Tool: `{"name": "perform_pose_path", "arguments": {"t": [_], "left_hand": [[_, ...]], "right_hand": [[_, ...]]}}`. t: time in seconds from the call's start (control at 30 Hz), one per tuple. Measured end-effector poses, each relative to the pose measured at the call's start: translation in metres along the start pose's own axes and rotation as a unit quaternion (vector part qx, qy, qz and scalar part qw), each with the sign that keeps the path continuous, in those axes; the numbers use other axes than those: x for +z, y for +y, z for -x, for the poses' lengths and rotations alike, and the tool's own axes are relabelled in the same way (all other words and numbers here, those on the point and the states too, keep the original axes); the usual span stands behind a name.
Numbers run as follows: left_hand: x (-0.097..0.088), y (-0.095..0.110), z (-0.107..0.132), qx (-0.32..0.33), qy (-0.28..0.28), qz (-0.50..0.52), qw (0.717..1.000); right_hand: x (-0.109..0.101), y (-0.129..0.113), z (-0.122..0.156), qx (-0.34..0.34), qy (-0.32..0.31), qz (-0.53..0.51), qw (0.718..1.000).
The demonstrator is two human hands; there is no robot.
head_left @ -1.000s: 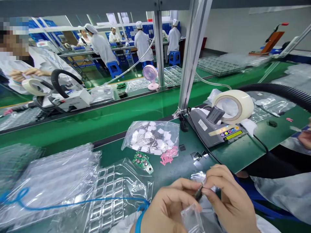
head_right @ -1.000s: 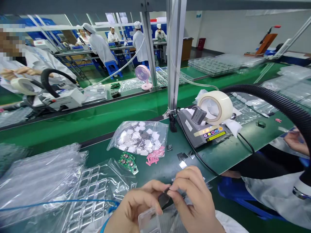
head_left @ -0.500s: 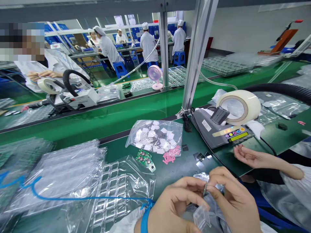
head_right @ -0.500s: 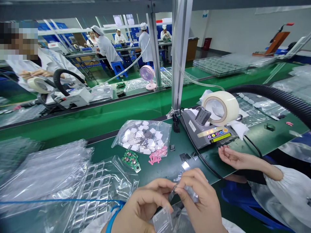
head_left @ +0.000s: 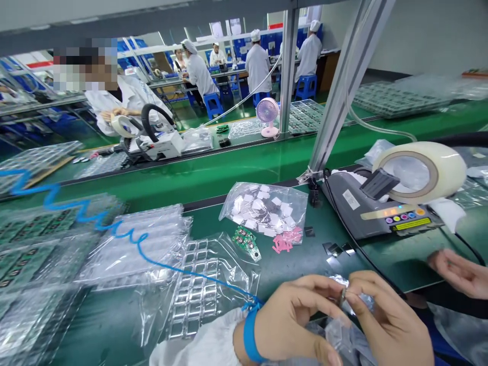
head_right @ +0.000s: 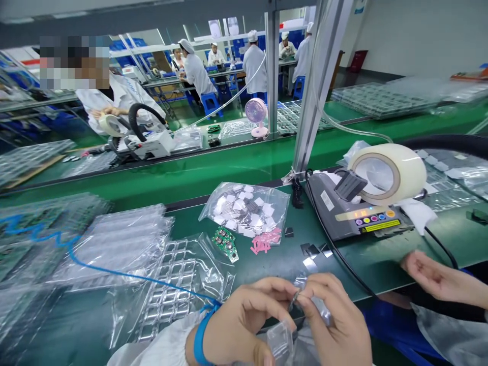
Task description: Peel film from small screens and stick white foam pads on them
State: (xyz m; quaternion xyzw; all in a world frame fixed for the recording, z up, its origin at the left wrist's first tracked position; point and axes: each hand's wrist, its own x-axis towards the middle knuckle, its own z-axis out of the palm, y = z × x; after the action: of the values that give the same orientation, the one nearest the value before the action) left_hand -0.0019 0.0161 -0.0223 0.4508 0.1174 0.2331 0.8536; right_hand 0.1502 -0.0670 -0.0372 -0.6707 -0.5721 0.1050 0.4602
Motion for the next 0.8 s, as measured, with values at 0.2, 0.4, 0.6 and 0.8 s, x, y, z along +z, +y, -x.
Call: {"name": "perform_pose_path", "arguments": {"t": [0.2, 0.4, 0.6, 0.8], "left_hand": [[-0.005, -0.004, -0.001, -0.030, 0.021, 0.026, 0.999], [-0.006, -0.008, -0.003, -0.079, 0.120, 0.170, 0.975], [-0.021, 0.001, -0.003, -0.045, 0.160, 0.200, 0.966], [-0.022, 0.006, 0.002, -0.066, 0.125, 0.175, 0.974]], "right_hand": [[0.009, 0.003, -0.005, -0.019, -0.016, -0.001, 1.000], [0.005, 0.000, 0.000, -0.024, -0.070, -0.102, 0.992], [0.017, 0.044, 0.010, 0.080, -0.185, -0.057, 0.978], [0.029, 0.063, 0.000, 0.023, -0.151, 0.103, 0.983]]}}
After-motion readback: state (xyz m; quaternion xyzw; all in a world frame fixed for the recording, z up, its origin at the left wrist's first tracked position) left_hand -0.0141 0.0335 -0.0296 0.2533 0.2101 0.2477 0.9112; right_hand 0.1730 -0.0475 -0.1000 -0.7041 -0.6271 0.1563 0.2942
